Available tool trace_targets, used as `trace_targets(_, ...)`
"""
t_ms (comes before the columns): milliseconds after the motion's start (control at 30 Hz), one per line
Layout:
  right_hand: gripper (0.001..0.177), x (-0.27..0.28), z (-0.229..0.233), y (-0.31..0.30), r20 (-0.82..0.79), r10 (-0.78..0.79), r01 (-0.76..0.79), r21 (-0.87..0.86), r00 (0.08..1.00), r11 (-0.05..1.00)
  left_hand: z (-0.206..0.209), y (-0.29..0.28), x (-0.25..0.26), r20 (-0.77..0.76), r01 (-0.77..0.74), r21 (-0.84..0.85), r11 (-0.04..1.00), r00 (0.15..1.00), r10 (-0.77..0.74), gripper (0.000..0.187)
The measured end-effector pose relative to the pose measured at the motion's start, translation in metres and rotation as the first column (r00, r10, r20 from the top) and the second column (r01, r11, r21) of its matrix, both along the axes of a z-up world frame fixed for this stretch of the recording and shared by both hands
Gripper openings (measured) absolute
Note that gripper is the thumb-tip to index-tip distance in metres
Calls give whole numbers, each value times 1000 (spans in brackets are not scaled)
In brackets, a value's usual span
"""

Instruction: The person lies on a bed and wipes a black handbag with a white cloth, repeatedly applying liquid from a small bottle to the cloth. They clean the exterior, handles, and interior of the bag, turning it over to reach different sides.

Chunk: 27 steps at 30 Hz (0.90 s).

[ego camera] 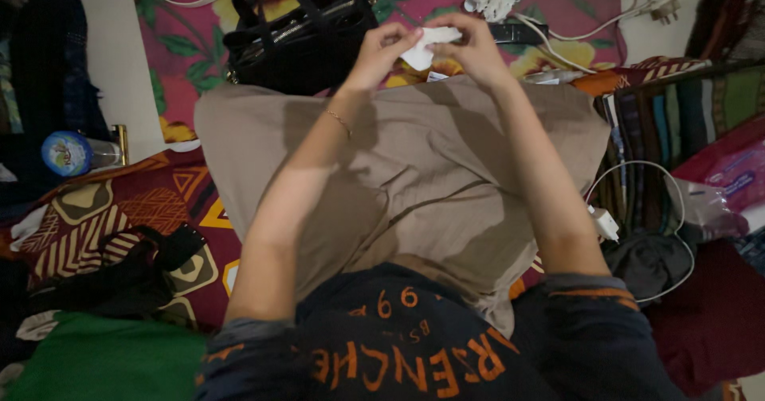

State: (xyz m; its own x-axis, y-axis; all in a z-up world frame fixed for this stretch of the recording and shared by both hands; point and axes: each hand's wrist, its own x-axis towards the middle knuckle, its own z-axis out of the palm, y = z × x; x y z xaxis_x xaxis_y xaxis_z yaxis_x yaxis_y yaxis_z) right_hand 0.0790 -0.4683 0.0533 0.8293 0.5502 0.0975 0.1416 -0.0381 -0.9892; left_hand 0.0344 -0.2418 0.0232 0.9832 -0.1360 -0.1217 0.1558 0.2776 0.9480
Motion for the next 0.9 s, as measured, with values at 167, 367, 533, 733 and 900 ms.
trace_targets(167, 17, 9, -15, 0, -253, -34, 102, 262, 967, 960, 0, 10, -1, 21, 71, 82, 994, 997, -73, 24)
trace_targets(367, 22, 11, -22, -2, -423, -5, 161, 335, 906, 928, 18, 18, -7, -243, 28, -98, 995, 969, -52, 34)
trace_targets(533, 21, 51, -67, -44, -94, -217, 220, 21, 972, 975, 20, 32, -12, -276, -82, -342, 936, 961, -17, 38)
trace_targets(733, 27, 73, -137, -115, 465, 98, 396, -831, 880, 392, -24, 24, 0, -412, -142, -291, 946, 911, 10, 33)
trace_targets(900, 54, 66, -172, -120, 390, 30, 376, -904, 920, 203, -53, 7, 10, -468, -189, -240, 952, 882, 57, 31)
